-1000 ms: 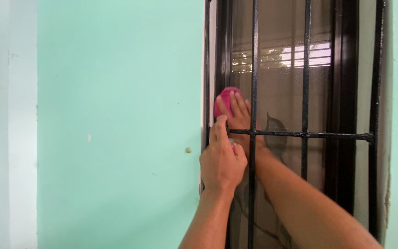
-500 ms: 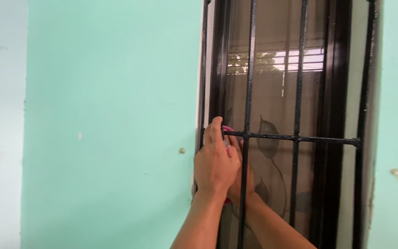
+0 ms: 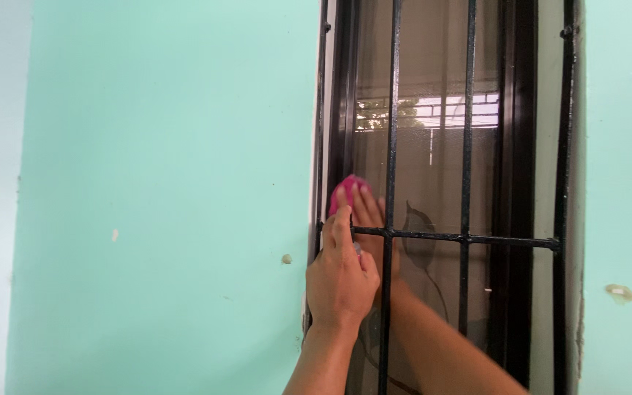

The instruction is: The person cleans a window covered by a metal security grille using a spray bottle and a pink cloth. They repeatedly spray cleaning solution onto the glass and wipe it down with the cloth, working systematically across the window surface.

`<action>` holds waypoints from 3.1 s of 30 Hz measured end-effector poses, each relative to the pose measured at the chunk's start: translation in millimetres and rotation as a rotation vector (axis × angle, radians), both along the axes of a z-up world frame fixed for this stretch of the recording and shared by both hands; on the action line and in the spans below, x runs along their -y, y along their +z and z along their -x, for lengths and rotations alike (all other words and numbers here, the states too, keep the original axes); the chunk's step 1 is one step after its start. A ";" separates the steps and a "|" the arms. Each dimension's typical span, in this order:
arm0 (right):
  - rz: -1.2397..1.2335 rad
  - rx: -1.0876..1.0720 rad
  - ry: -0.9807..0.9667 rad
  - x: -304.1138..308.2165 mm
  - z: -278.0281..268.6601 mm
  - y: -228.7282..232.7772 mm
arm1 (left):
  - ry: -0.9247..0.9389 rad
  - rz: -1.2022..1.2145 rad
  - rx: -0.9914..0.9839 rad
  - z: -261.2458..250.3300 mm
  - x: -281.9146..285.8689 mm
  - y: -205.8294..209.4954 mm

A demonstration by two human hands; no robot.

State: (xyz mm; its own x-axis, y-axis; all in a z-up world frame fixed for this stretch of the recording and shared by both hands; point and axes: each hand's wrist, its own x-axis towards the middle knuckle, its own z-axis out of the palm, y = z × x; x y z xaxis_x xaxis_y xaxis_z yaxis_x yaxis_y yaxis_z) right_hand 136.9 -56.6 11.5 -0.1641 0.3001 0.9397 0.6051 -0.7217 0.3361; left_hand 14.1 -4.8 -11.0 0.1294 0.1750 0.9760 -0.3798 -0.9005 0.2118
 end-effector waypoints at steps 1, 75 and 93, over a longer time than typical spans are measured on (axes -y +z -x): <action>-0.025 0.002 -0.002 -2.2 5.5 -20.1 | 0.001 -0.002 0.055 0.2 0.6 0.2; 0.219 -0.221 -0.369 30.4 24.2 -30.0 | 0.019 -0.027 -0.087 10.8 -4.9 2.2; 0.163 -0.369 -0.237 24.3 50.5 -56.3 | -0.043 -0.008 -0.118 9.4 -5.7 0.5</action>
